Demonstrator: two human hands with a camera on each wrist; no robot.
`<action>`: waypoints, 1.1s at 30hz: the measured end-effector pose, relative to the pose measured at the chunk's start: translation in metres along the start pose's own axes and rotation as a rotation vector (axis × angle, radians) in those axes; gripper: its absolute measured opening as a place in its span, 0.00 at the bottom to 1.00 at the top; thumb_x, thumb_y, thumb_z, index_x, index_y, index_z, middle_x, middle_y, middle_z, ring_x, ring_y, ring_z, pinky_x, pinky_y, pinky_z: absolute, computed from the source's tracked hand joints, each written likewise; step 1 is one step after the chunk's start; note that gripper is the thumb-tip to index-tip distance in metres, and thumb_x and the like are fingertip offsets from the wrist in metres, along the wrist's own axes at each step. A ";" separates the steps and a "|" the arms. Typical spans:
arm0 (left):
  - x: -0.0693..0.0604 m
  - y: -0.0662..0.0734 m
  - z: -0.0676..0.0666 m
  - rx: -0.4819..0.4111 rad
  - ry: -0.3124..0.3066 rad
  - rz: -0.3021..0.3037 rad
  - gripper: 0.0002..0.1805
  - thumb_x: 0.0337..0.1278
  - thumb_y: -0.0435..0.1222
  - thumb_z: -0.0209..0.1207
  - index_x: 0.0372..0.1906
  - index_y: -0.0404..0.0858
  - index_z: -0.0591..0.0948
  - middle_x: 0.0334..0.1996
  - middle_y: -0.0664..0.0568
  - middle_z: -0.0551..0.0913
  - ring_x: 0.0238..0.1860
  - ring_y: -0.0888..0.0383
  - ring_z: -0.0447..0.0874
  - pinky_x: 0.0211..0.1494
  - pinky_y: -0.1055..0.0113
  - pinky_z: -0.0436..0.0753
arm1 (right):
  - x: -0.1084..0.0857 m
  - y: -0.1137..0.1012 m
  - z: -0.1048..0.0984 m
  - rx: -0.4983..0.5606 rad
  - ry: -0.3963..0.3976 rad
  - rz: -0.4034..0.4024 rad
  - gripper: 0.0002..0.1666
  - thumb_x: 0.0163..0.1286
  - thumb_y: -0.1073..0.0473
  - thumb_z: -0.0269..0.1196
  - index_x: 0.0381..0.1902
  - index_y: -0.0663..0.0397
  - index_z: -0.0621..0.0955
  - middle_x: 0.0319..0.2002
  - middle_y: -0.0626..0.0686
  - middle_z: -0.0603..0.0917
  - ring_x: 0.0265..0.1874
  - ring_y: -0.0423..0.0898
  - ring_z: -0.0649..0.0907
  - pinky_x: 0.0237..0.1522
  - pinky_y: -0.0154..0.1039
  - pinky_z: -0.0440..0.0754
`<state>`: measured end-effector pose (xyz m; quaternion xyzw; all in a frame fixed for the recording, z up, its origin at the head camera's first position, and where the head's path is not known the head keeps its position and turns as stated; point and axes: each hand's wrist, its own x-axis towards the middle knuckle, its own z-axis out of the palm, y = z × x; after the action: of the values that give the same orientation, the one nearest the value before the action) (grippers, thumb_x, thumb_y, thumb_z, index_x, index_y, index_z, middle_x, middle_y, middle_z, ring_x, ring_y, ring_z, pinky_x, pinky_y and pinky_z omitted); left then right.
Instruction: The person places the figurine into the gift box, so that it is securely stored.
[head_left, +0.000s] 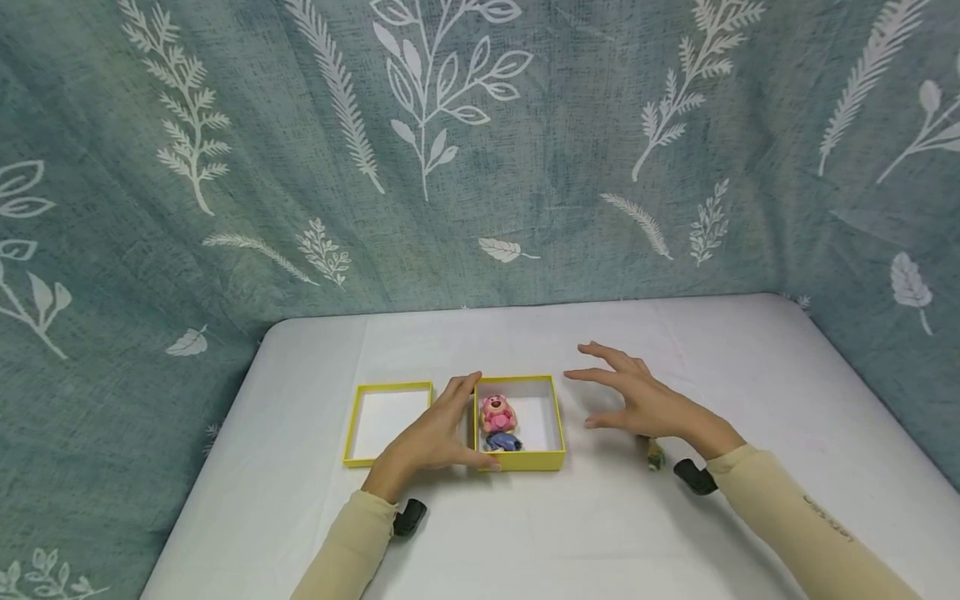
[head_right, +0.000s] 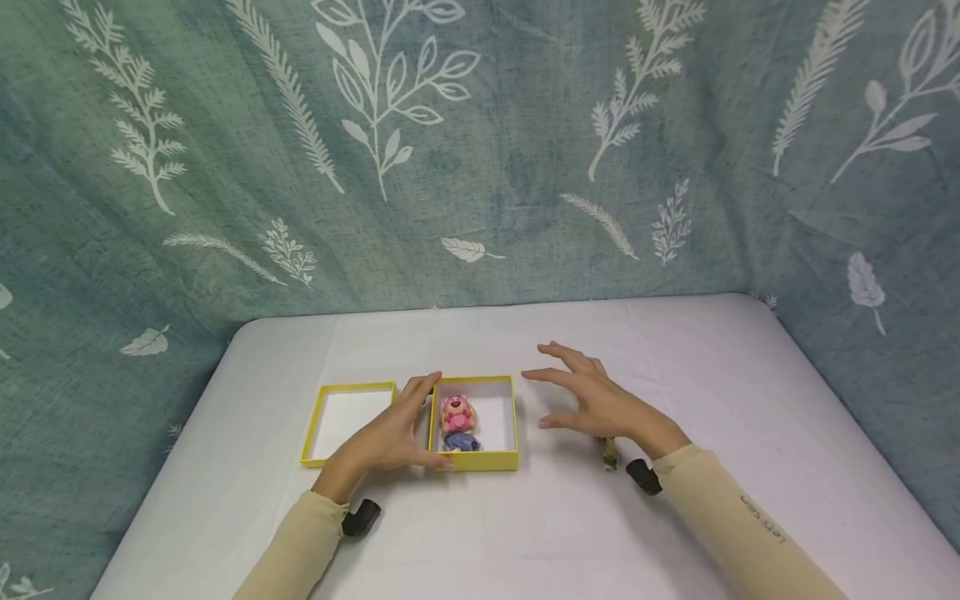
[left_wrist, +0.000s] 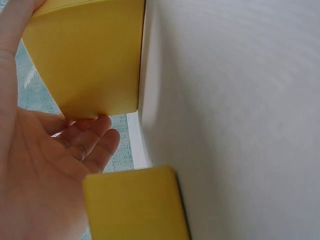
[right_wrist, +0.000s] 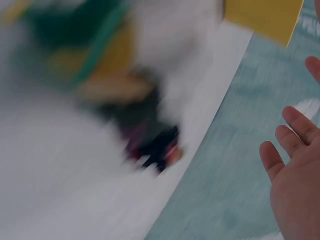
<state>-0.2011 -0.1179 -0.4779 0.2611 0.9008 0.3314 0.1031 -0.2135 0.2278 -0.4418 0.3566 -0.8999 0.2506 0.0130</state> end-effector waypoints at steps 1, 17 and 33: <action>0.000 0.000 0.000 -0.001 0.000 0.000 0.73 0.27 0.66 0.75 0.79 0.54 0.43 0.73 0.52 0.57 0.70 0.51 0.65 0.68 0.51 0.72 | -0.004 0.006 -0.002 0.001 0.013 0.021 0.39 0.58 0.46 0.73 0.67 0.40 0.74 0.73 0.60 0.60 0.72 0.62 0.58 0.60 0.65 0.60; 0.000 0.000 0.001 -0.019 0.010 0.005 0.72 0.26 0.66 0.75 0.79 0.54 0.44 0.72 0.51 0.57 0.71 0.52 0.64 0.69 0.51 0.71 | -0.038 0.058 0.002 0.012 0.016 0.233 0.31 0.62 0.51 0.70 0.61 0.56 0.79 0.66 0.68 0.69 0.65 0.70 0.65 0.58 0.70 0.58; 0.000 0.000 0.000 -0.022 0.009 0.010 0.72 0.26 0.66 0.75 0.79 0.52 0.45 0.72 0.51 0.58 0.70 0.51 0.64 0.68 0.50 0.72 | -0.046 0.067 -0.007 -0.028 -0.028 0.277 0.35 0.61 0.46 0.70 0.63 0.56 0.77 0.65 0.68 0.70 0.67 0.71 0.62 0.57 0.72 0.59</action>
<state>-0.2007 -0.1180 -0.4776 0.2629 0.8962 0.3430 0.1005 -0.2239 0.3013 -0.4744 0.2324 -0.9439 0.2327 -0.0293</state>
